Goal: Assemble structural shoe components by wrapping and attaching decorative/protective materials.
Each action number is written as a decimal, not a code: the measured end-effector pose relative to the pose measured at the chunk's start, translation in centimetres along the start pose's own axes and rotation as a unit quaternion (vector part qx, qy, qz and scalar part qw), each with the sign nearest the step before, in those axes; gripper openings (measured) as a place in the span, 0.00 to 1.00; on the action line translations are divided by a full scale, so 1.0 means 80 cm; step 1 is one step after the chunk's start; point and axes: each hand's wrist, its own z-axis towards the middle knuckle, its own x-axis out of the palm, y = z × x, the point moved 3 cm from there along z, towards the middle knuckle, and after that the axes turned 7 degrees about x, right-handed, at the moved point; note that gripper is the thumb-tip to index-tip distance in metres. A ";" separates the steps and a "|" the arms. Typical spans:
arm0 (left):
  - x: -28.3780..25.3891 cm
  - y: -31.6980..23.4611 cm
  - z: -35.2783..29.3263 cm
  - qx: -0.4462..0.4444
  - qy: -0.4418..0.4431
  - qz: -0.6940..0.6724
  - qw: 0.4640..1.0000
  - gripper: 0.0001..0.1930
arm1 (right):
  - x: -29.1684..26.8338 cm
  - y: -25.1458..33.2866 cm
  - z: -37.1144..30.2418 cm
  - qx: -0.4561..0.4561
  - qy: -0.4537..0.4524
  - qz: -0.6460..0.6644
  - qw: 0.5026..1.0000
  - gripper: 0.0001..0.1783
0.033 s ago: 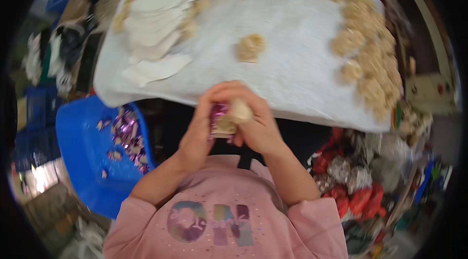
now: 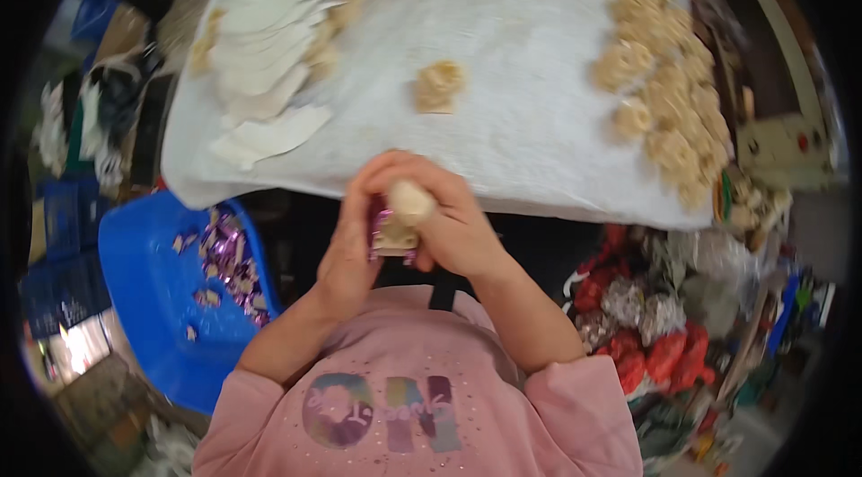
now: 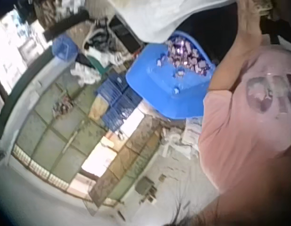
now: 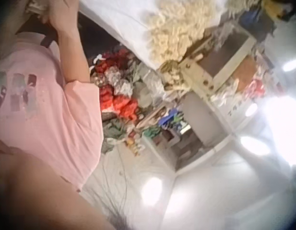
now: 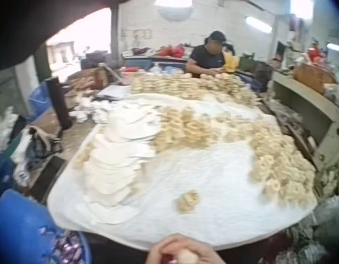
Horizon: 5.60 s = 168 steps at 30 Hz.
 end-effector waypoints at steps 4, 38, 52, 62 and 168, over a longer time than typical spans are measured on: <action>0.012 -0.010 0.002 0.082 0.063 0.020 0.994 0.28 | 0.003 -0.011 -0.003 0.026 0.045 0.031 0.998 0.09; -0.003 -0.013 0.015 0.265 0.118 0.344 0.893 0.38 | 0.000 0.028 -0.010 -0.027 -0.124 -0.404 0.906 0.14; -0.003 -0.041 0.014 0.178 0.091 0.425 0.883 0.25 | -0.039 0.006 0.001 -0.029 0.024 -0.047 0.998 0.09; 0.001 -0.034 0.021 0.306 0.037 0.465 0.830 0.24 | -0.035 -0.013 -0.011 -0.028 -0.045 -0.035 0.998 0.09; -0.048 -0.067 0.014 0.066 0.004 0.327 0.943 0.17 | 0.046 0.044 0.018 -0.426 -0.232 -0.658 0.576 0.08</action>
